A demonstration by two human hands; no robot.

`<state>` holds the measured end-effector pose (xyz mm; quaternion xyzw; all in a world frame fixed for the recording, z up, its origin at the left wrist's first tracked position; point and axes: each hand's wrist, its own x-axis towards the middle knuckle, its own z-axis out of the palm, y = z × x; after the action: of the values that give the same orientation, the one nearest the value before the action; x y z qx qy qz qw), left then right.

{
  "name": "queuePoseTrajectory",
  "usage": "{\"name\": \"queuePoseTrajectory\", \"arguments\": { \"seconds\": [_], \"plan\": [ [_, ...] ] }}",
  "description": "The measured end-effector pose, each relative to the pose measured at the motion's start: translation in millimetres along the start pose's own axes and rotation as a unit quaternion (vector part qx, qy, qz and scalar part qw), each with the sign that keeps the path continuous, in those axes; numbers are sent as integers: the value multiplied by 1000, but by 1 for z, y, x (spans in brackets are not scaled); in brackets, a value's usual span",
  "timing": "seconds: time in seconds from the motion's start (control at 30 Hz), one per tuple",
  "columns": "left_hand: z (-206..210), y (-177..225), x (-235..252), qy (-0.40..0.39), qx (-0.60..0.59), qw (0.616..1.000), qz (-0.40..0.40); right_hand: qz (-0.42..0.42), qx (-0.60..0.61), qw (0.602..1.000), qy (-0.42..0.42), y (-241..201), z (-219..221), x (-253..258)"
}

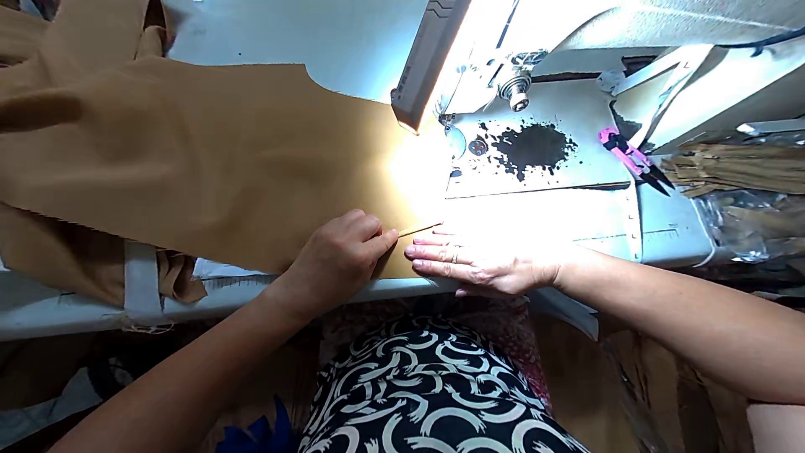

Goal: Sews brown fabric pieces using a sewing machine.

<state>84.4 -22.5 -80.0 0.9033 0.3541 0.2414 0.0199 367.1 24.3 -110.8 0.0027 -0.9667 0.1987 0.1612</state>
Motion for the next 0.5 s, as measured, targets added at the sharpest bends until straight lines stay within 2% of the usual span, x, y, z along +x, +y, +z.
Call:
{"name": "queuePoseTrajectory", "arguments": {
  "seconds": [0.07, 0.13, 0.2, 0.37, 0.5],
  "plan": [
    [0, -1, 1, -4, -5, 1000, 7, 22, -45, 998, 49, -5, -5, 0],
    [-1, -3, 6, -10, -10, 1000, 17, 113, -152, 975, 119, -12, -1, 0],
    [-2, -9, 17, -29, -14, 999, 34, 196, -208, 948, 141, -16, 5, 6],
    [9, -44, 64, -113, -26, 989, 90, 281, -198, 922, 176, -38, 22, 17],
    [19, -52, 67, -151, -63, 986, -23, 332, -185, 902, 204, -57, 37, 25]
  ]
}}
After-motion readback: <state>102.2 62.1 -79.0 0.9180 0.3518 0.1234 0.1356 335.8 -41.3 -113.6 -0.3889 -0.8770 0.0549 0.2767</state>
